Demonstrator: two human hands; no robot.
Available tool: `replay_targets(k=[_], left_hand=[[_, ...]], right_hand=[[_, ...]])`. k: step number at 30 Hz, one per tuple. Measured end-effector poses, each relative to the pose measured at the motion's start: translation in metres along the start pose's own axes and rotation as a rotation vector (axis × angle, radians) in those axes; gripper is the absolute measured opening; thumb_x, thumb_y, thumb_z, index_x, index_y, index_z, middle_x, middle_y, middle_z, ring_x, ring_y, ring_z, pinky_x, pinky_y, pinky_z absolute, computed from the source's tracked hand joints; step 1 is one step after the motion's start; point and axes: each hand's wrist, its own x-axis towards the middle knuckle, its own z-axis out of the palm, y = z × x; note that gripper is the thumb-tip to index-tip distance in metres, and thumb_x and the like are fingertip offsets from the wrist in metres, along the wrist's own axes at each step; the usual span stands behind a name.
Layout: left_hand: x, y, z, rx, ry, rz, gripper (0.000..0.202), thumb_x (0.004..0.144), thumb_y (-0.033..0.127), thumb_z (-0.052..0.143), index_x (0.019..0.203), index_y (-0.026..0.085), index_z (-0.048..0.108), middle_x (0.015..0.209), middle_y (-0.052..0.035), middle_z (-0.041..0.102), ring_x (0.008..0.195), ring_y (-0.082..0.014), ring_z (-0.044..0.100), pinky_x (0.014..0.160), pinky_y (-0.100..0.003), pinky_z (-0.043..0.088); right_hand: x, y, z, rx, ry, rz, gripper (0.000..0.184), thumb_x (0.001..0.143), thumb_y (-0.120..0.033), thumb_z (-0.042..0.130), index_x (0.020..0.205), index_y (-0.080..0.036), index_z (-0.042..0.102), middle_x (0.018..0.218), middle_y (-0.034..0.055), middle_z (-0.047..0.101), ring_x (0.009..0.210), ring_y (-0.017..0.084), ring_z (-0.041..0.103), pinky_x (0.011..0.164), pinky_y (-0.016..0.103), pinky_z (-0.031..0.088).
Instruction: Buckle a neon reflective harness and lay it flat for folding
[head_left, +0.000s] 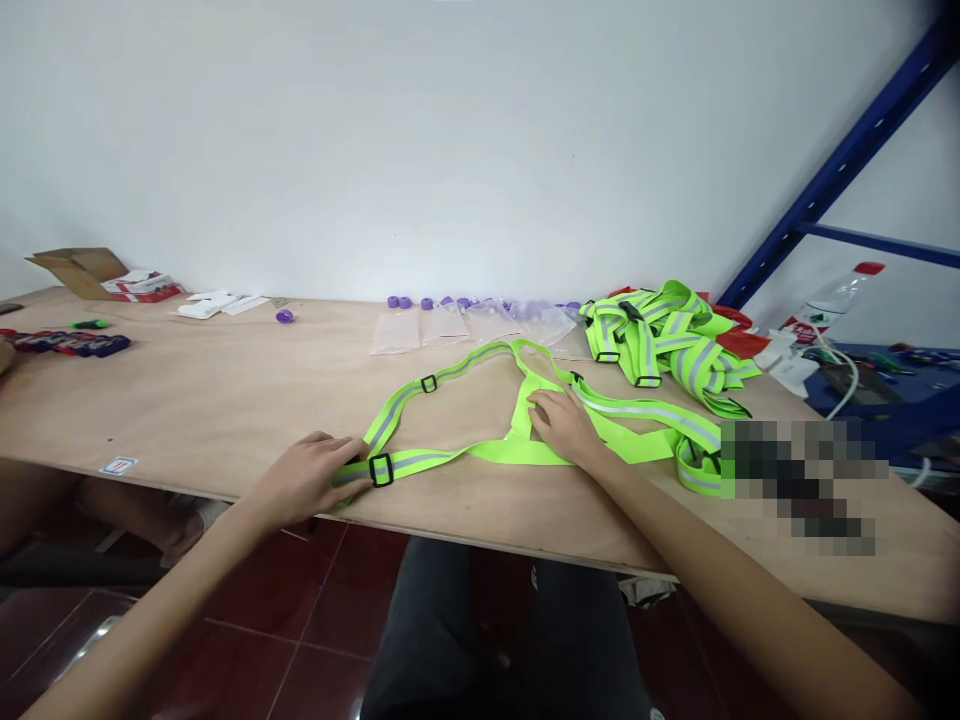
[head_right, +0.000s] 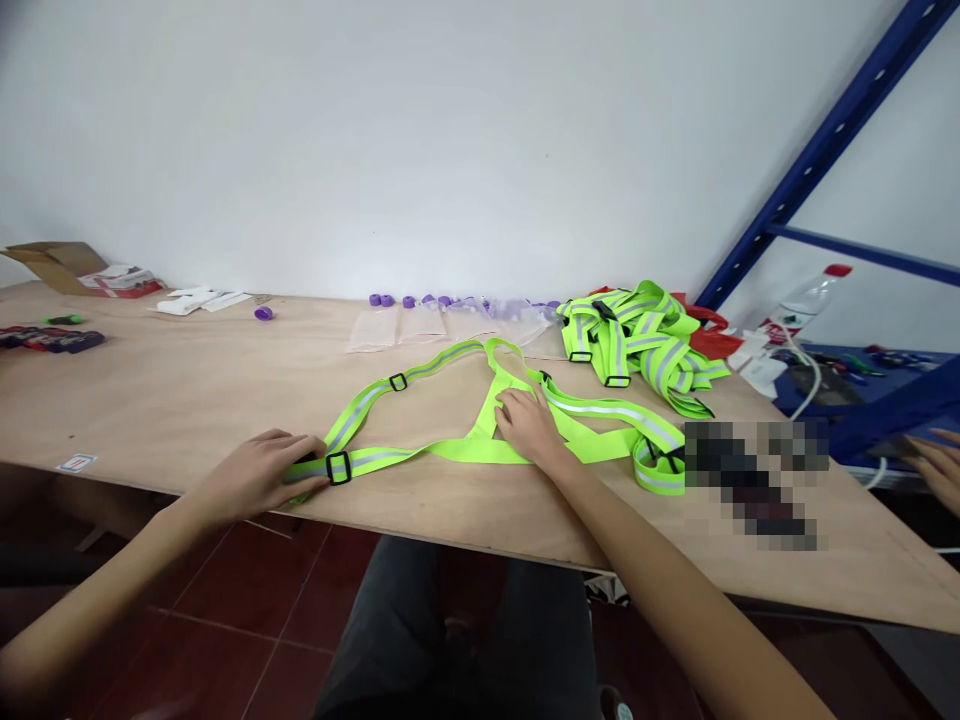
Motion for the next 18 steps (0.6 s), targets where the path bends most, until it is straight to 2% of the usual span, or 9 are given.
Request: replay_targets(k=[2, 4, 6, 8, 9, 11, 13, 15, 18], left_hand=[[-0.006, -0.003, 0.000, -0.006, 0.015, 0.032, 0.048, 0.092, 0.059, 0.037, 0.106, 0.021, 0.063, 0.101, 0.0024, 0.058, 0.087, 0.0044, 0.048, 0.078, -0.010, 0.029], [-0.008, -0.005, 0.000, 0.029, 0.084, 0.059, 0.041, 0.094, 0.050, 0.037, 0.101, 0.020, 0.064, 0.095, 0.0021, 0.058, 0.081, 0.0048, 0.045, 0.077, -0.012, 0.027], [-0.008, -0.005, 0.003, 0.143, 0.259, 0.090, 0.033, 0.096, 0.039, 0.038, 0.093, 0.020, 0.065, 0.090, 0.0026, 0.058, 0.080, 0.0035, 0.043, 0.079, -0.013, 0.025], [-0.006, -0.002, 0.009, 0.268, 0.437, 0.119, 0.026, 0.094, 0.028, 0.040, 0.092, 0.022, 0.065, 0.092, 0.0044, 0.059, 0.090, 0.0024, 0.045, 0.085, -0.014, 0.024], [-0.005, 0.000, 0.012, 0.301, 0.479, 0.130, 0.024, 0.093, 0.024, 0.041, 0.093, 0.023, 0.066, 0.095, 0.0052, 0.059, 0.097, 0.0019, 0.046, 0.087, -0.015, 0.023], [-0.004, 0.006, 0.018, 0.289, 0.449, 0.125, 0.022, 0.093, 0.029, 0.045, 0.096, 0.023, 0.066, 0.101, 0.0057, 0.059, 0.103, 0.0011, 0.046, 0.088, -0.015, 0.024], [-0.005, 0.013, 0.021, 0.221, 0.343, 0.087, 0.029, 0.092, 0.045, 0.046, 0.102, 0.025, 0.065, 0.107, 0.0067, 0.059, 0.104, 0.0008, 0.047, 0.089, -0.015, 0.025], [-0.006, 0.019, 0.021, 0.183, 0.288, 0.041, 0.040, 0.090, 0.058, 0.045, 0.107, 0.027, 0.064, 0.113, 0.0082, 0.057, 0.105, 0.0008, 0.048, 0.091, -0.015, 0.027], [-0.004, 0.029, 0.018, 0.235, 0.395, 0.036, 0.041, 0.090, 0.057, 0.046, 0.116, 0.030, 0.062, 0.118, 0.0091, 0.056, 0.109, 0.0008, 0.048, 0.096, -0.015, 0.028]], right_hand=[[0.000, 0.001, 0.002, 0.003, 0.012, -0.018, 0.058, 0.091, -0.051, 0.019, 0.124, -0.023, 0.058, 0.128, -0.0009, 0.043, 0.121, -0.003, 0.034, 0.133, 0.037, 0.010], [0.000, 0.001, 0.001, 0.018, 0.012, -0.021, 0.058, 0.091, -0.050, 0.020, 0.123, -0.021, 0.058, 0.128, -0.0007, 0.043, 0.121, -0.003, 0.033, 0.133, 0.037, 0.009], [0.000, 0.000, -0.001, 0.044, 0.000, -0.013, 0.057, 0.090, -0.049, 0.021, 0.122, -0.020, 0.058, 0.128, -0.0009, 0.043, 0.120, -0.003, 0.033, 0.133, 0.038, 0.008], [0.000, -0.003, -0.005, 0.047, -0.021, 0.008, 0.055, 0.090, -0.048, 0.023, 0.121, -0.020, 0.058, 0.128, -0.0016, 0.043, 0.121, -0.003, 0.033, 0.133, 0.038, 0.007], [-0.001, -0.004, -0.007, 0.037, -0.033, 0.022, 0.054, 0.090, -0.048, 0.024, 0.122, -0.021, 0.057, 0.129, -0.0022, 0.042, 0.121, -0.003, 0.033, 0.133, 0.037, 0.008], [-0.002, -0.006, -0.010, 0.016, -0.047, 0.049, 0.053, 0.090, -0.048, 0.024, 0.123, -0.023, 0.057, 0.130, -0.0033, 0.041, 0.123, -0.003, 0.033, 0.133, 0.035, 0.010], [-0.003, -0.006, -0.010, 0.024, -0.028, 0.061, 0.052, 0.091, -0.048, 0.023, 0.124, -0.024, 0.057, 0.131, -0.0040, 0.040, 0.125, -0.003, 0.033, 0.133, 0.032, 0.011], [-0.004, -0.004, -0.009, 0.049, 0.021, 0.039, 0.053, 0.091, -0.049, 0.023, 0.123, -0.025, 0.059, 0.131, -0.0047, 0.041, 0.126, -0.003, 0.032, 0.131, 0.029, 0.012], [-0.005, 0.001, -0.005, 0.053, 0.112, -0.033, 0.057, 0.092, -0.052, 0.020, 0.118, -0.024, 0.063, 0.127, -0.0033, 0.044, 0.124, -0.005, 0.031, 0.128, 0.022, 0.013]])
